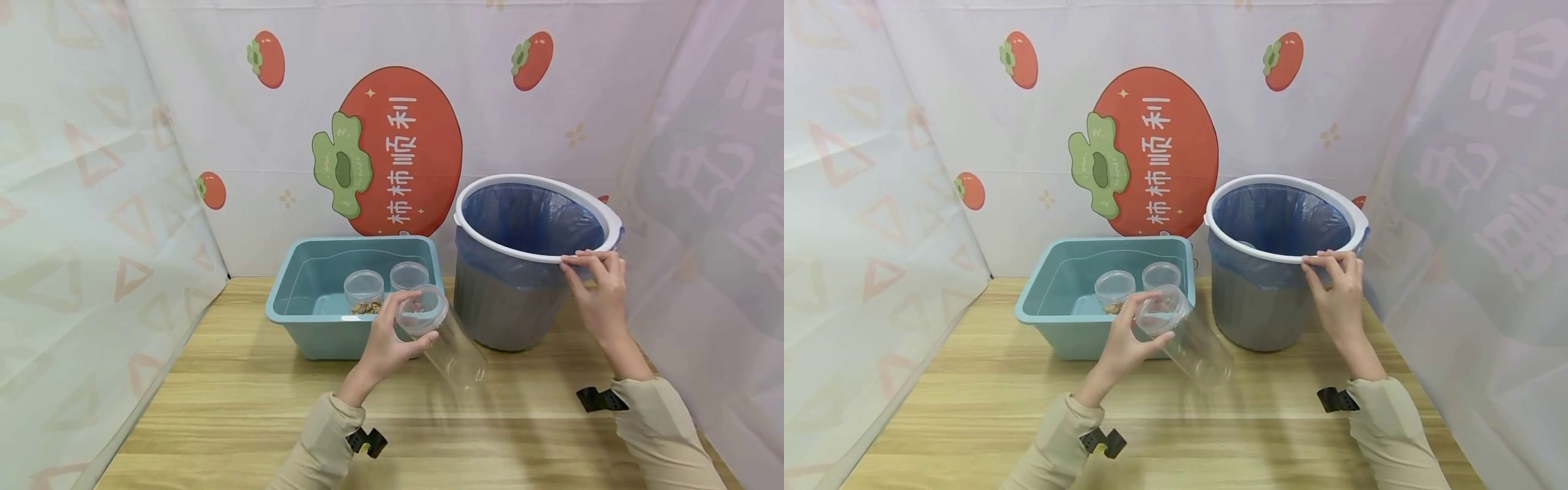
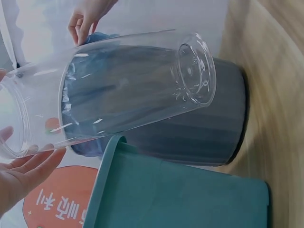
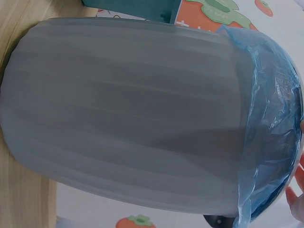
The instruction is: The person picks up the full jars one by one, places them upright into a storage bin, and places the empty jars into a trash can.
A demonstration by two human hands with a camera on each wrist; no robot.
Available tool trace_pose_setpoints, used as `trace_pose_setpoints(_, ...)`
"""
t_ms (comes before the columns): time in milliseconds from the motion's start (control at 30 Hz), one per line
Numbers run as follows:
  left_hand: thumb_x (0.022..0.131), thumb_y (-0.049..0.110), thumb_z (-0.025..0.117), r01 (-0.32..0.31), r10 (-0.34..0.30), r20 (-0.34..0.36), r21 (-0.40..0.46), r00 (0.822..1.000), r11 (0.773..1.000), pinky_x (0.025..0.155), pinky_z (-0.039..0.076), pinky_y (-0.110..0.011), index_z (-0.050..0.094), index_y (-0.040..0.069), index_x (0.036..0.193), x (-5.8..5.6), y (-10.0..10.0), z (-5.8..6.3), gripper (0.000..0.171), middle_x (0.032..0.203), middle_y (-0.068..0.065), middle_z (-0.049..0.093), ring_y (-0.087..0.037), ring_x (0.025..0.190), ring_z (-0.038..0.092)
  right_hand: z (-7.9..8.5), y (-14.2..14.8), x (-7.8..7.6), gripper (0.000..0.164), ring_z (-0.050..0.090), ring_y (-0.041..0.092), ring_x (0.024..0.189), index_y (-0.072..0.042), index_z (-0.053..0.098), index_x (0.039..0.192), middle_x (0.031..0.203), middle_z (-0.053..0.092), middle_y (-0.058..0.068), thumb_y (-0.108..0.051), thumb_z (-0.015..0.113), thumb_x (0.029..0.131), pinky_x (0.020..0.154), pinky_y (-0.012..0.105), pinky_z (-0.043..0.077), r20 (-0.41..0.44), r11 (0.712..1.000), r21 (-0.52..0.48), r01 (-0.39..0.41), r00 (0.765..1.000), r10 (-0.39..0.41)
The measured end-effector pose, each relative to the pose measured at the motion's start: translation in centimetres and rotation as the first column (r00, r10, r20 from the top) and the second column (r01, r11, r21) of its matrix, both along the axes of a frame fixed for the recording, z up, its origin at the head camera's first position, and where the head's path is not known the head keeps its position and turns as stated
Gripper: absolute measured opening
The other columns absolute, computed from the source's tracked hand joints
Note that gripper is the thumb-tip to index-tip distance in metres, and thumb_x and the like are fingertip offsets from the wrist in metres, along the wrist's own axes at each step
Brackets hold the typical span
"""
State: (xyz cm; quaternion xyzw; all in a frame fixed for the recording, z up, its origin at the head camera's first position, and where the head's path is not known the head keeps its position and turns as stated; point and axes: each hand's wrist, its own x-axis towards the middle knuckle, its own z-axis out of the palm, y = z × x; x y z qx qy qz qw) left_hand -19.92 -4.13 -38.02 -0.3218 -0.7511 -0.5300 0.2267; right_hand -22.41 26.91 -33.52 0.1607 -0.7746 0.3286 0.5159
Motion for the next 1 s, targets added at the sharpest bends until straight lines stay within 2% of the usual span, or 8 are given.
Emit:
trace_pose_setpoints(133, 0.068, 0.018, 0.074, -0.02, 0.02, -0.002, 0.021, 1.0, 1.0, 0.08, 0.045, -0.036, 0.047, 0.008, 0.119, -0.1, -0.3, 0.6, 0.058, 0.11, -0.009, 0.049, -0.019, 0.097, 0.049, 0.0, 0.0, 0.0, 0.023, 0.046, 0.03, 0.09, 0.007, 0.065, 0.084, 0.09, 0.052, 0.024, 0.018, 0.068, 0.063, 0.084, 0.022, 0.024, 0.004, 1.0, 0.0, -0.001, 1.0, 0.001)
trace_pose_setpoints(267, 0.068, 0.013, 0.074, -0.013, 0.013, -0.009, 0.047, 1.0, 0.999, 0.072, 0.049, -0.035, 0.047, 0.006, 0.12, -0.2, -0.6, 1.4, 0.059, 0.107, -0.011, 0.049, -0.022, 0.093, 0.05, 0.0, 0.0, -0.1, 0.024, 0.046, 0.03, 0.091, 0.007, 0.065, 0.084, 0.09, 0.052, 0.023, 0.017, 0.068, 0.063, 0.084, 0.023, 0.025, 0.008, 1.0, -0.001, -0.001, 1.0, 0.001)
trace_pose_setpoints(367, 0.069, 0.013, 0.073, -0.012, 0.013, -0.017, 0.063, 1.0, 0.998, 0.071, 0.05, -0.034, 0.047, 0.006, 0.12, -0.4, -0.8, 2.1, 0.058, 0.108, -0.012, 0.049, -0.023, 0.094, 0.051, 0.0, 0.0, -0.1, 0.024, 0.046, 0.031, 0.091, 0.007, 0.065, 0.084, 0.091, 0.052, 0.024, 0.017, 0.068, 0.063, 0.084, 0.023, 0.025, 0.004, 1.0, 0.0, -0.003, 1.0, 0.003)
trace_pose_setpoints(533, 0.073, 0.028, 0.07, -0.022, 0.025, -0.041, 0.077, 0.999, 0.997, 0.071, 0.05, -0.031, 0.046, 0.007, 0.12, -0.7, -1.0, 3.4, 0.057, 0.111, -0.011, 0.049, -0.02, 0.098, 0.052, 0.0, 0.1, -0.1, 0.023, 0.046, 0.029, 0.09, 0.007, 0.065, 0.084, 0.09, 0.052, 0.024, 0.018, 0.068, 0.063, 0.084, 0.022, 0.024, -0.004, 1.0, -0.002, -0.008, 1.0, 0.008)
trace_pose_setpoints(733, 0.074, 0.05, 0.063, -0.022, 0.028, -0.064, 0.099, 0.998, 0.995, 0.073, 0.051, -0.034, 0.046, 0.003, 0.119, -1.1, -1.0, 5.5, 0.067, 0.113, -0.012, 0.049, -0.022, 0.097, 0.053, 0.0, 0.2, -0.1, 0.024, 0.047, 0.021, 0.091, 0.007, 0.065, 0.083, 0.09, 0.052, 0.024, 0.018, 0.068, 0.063, 0.085, 0.022, 0.024, -0.017, 1.0, -0.003, -0.013, 1.0, 0.013)
trace_pose_setpoints(867, 0.075, 0.044, 0.064, 0.006, 0.008, -0.112, 0.125, 0.994, 0.992, 0.073, 0.05, -0.041, 0.045, -0.006, 0.117, -1.4, -1.0, 6.8, 0.068, 0.111, -0.022, 0.048, -0.032, 0.097, 0.054, -0.1, 0.2, -0.2, 0.024, 0.046, 0.017, 0.093, 0.006, 0.065, 0.083, 0.09, 0.052, 0.023, 0.018, 0.069, 0.062, 0.084, 0.022, 0.024, -0.008, 1.0, -0.006, -0.011, 1.0, 0.011)
trace_pose_setpoints(1000, 0.075, 0.046, 0.063, -0.008, 0.032, -0.184, 0.132, 0.982, 0.991, 0.072, 0.05, -0.038, 0.046, -0.005, 0.117, -1.7, -1.0, 8.2, 0.068, 0.11, -0.021, 0.049, -0.028, 0.096, 0.054, -0.1, 0.2, -0.2, 0.024, 0.047, 0.026, 0.091, 0.006, 0.065, 0.082, 0.09, 0.052, 0.023, 0.018, 0.069, 0.062, 0.084, 0.022, 0.024, -0.002, 1.0, -0.004, -0.006, 1.0, 0.006)
